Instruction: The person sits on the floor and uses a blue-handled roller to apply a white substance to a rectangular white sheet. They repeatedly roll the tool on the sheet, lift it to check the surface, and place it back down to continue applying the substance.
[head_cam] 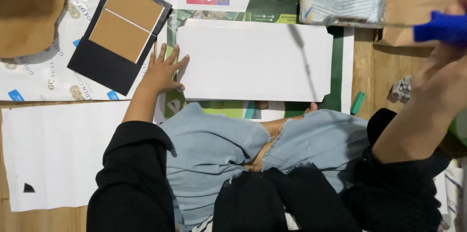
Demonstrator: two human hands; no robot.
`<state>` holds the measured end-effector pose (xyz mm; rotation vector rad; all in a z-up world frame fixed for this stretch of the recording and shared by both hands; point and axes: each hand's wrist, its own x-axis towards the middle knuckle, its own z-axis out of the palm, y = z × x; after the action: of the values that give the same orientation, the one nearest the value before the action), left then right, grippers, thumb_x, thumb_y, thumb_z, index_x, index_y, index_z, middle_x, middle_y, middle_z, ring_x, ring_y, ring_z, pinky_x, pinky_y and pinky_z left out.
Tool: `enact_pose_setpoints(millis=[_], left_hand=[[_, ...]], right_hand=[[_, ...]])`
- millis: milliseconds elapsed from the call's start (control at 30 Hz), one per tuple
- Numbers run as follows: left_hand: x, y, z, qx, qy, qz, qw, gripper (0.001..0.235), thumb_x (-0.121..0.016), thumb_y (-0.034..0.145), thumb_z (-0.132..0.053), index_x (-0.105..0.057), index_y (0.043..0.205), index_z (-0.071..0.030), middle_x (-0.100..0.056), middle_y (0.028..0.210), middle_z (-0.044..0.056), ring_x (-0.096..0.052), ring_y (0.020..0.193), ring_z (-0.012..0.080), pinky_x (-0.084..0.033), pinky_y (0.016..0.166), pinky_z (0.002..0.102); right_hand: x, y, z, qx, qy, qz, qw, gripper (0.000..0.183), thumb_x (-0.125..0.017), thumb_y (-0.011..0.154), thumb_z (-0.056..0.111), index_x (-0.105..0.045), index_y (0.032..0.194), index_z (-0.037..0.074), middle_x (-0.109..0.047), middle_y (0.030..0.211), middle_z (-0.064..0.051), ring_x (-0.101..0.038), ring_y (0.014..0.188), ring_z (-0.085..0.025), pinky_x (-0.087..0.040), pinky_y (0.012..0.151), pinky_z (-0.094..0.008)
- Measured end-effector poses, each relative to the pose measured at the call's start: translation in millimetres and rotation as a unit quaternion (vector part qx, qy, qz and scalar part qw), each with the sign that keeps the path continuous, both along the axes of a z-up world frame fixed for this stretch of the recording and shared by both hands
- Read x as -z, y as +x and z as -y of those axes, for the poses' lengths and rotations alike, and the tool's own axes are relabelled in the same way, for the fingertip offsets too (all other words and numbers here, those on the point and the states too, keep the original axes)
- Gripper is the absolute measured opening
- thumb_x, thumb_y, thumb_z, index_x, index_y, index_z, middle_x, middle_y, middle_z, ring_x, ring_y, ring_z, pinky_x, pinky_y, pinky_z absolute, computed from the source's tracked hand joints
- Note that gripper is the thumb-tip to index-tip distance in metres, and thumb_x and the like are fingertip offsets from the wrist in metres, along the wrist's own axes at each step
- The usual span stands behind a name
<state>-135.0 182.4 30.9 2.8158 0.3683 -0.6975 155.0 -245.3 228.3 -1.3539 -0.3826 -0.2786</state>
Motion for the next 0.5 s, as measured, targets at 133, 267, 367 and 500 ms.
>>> enact_pose_setpoints(millis=[133, 267, 367, 500], left_hand=[[0.5, 2.3, -0.4, -0.013, 0.017, -0.01, 1.0, 0.102, -0.073, 0.065, -0.053, -0.014, 0.146, -0.035, 0.01, 0.155, 0.009, 0.016, 0.139, 0.0381, -0.001, 0.11, 0.058], [-1.2, -4.1, -1.2, -0.029, 0.013, -0.024, 0.999, 0.104, -0.072, 0.065, -0.055, -0.01, 0.146, -0.039, 0.014, 0.154, 0.015, 0.021, 0.136, 0.0425, -0.003, 0.108, 0.063], [-5.3, -4.7, 0.6, -0.057, -0.009, -0.029, 0.998, 0.1, -0.072, 0.068, -0.05, -0.01, 0.146, -0.041, 0.015, 0.153, 0.015, 0.023, 0.136, 0.0394, 0.001, 0.109, 0.059], [-9.9, -0.6, 5.6, -0.066, -0.006, -0.047, 0.997, 0.105, -0.075, 0.066, -0.048, -0.007, 0.146, -0.041, 0.015, 0.154, 0.014, 0.023, 0.137, 0.0385, 0.001, 0.11, 0.059]], right_hand=[[-17.7, -48.9, -35.3, -0.084, -0.116, 0.204, 0.968, 0.028, -0.043, 0.11, 0.03, -0.044, 0.11, 0.001, -0.052, 0.103, -0.019, -0.057, 0.1, -0.035, -0.053, 0.096, -0.045], [36.3, -27.7, -32.2, -0.055, 0.071, 0.03, 0.995, 0.026, -0.058, 0.109, 0.007, -0.045, 0.129, 0.017, -0.051, 0.085, -0.012, -0.053, 0.07, -0.026, -0.056, 0.066, -0.041], [24.6, -22.2, -69.6, 0.018, 0.21, -0.113, 0.971, 0.02, -0.068, 0.082, 0.008, -0.05, 0.073, 0.009, -0.042, 0.052, -0.003, -0.04, 0.04, -0.016, -0.033, 0.038, -0.033], [82.8, -34.9, -117.8, -0.152, 0.213, 0.003, 0.965, 0.017, -0.049, 0.096, 0.002, -0.052, 0.085, 0.014, -0.039, 0.054, 0.001, -0.042, 0.042, -0.013, -0.039, 0.037, -0.027]])
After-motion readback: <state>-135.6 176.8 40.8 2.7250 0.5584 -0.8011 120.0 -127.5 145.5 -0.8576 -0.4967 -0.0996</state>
